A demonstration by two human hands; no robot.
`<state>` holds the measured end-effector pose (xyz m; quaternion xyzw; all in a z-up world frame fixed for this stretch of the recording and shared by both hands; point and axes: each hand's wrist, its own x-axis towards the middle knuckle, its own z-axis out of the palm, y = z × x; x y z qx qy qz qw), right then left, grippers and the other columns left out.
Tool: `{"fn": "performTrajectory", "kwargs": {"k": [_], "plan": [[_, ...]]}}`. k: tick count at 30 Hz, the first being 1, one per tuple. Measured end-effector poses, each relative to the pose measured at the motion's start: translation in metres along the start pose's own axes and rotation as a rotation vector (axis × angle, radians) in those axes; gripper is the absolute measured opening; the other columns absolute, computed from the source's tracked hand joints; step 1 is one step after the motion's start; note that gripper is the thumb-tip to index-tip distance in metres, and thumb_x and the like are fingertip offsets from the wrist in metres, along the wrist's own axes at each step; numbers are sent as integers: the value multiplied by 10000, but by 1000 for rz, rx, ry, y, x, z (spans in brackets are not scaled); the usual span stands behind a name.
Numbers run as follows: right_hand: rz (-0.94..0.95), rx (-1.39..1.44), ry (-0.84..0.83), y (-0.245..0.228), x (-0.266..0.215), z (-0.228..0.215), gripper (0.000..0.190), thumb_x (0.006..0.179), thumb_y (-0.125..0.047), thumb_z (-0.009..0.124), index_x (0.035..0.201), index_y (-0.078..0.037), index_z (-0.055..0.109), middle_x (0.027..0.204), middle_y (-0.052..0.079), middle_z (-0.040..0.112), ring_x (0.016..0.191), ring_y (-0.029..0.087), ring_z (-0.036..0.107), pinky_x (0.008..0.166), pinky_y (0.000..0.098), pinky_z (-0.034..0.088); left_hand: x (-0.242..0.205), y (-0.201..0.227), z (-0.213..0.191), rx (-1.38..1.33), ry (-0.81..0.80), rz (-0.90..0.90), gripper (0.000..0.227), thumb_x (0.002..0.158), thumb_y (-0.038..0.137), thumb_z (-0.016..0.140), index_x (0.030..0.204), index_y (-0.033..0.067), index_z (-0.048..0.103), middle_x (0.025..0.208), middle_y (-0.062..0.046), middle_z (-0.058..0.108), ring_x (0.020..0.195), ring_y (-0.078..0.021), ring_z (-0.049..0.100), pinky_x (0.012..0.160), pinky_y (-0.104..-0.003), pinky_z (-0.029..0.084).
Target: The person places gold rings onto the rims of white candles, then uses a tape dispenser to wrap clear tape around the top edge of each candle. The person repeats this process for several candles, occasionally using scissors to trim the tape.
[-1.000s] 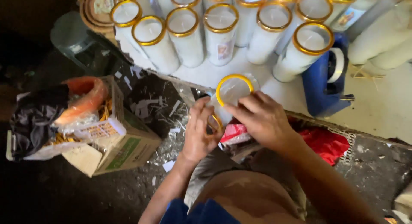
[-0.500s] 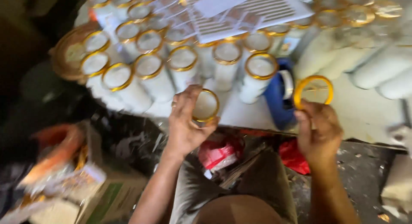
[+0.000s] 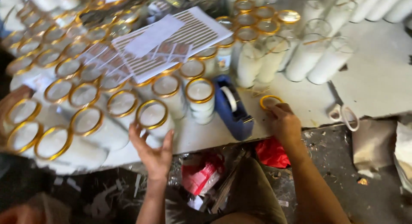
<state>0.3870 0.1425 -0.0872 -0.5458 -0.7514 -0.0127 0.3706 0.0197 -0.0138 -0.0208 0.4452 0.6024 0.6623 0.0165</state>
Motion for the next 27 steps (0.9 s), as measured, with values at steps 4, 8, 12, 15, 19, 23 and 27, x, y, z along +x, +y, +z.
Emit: {"fn": "performTrajectory", "kwargs": {"k": [4, 8, 12, 15, 19, 23, 27], "plan": [[125, 70, 19, -3, 7, 1, 406, 885, -280, 777, 1283, -209, 739, 1296, 70, 650, 1015, 273, 713, 891, 401, 576, -9, -23, 7, 50, -6, 29, 977, 803, 249, 845, 1541, -13, 260, 1521, -267, 382, 1374, -398, 445, 1042, -480, 496], [49, 87, 18, -26, 30, -21, 345, 940, -117, 682, 1276, -49, 711, 1273, 148, 661, 943, 356, 707, 774, 483, 585, -9, -45, 17, 265, 22, 203, 832, 927, 482, 673, 1478, -26, 310, 1324, -251, 454, 1077, -348, 518, 830, -468, 534], [-169, 152, 95, -55, 81, -36, 353, 991, -98, 701, 1317, 36, 673, 1142, 216, 706, 872, 348, 724, 743, 466, 601, -10, -43, 19, 328, 37, 206, 832, 929, 548, 635, 1459, -13, 327, 1289, -247, 454, 1042, -331, 517, 774, -477, 546], [-133, 117, -38, -51, 128, -22, 575, 994, -203, 714, 1513, -68, 506, 1012, 91, 742, 762, 325, 690, 612, 489, 535, -10, -60, 21, 302, 81, 332, 861, 943, 467, 697, 1560, 40, 275, 1505, -299, 355, 1333, -464, 461, 1013, -562, 560], [-32, -128, -256, -37, 160, -5, 548, 930, -240, 739, 1442, -254, 544, 858, 102, 769, 877, 405, 743, 835, 558, 579, -8, -57, 15, 276, 22, 220, 953, 785, 287, 891, 1481, -68, 346, 1412, -320, 387, 1211, -518, 469, 978, -551, 453], [-202, -157, -125, -3, 149, 6, 317, 916, -336, 859, 1081, -172, 643, 826, 54, 769, 837, 341, 757, 791, 477, 594, -8, -44, 12, 273, 43, 229, 941, 774, 225, 910, 1461, -89, 349, 1397, -346, 406, 1235, -549, 463, 1057, -553, 421], [-215, -168, -56, -5, 114, -23, 390, 894, -335, 942, 1046, -98, 672, 859, 109, 771, 795, 372, 751, 738, 504, 602, -7, -55, 14, 359, 52, 254, 983, 781, 307, 917, 1487, -75, 349, 1428, -334, 414, 1282, -537, 487, 1103, -557, 429]]}}
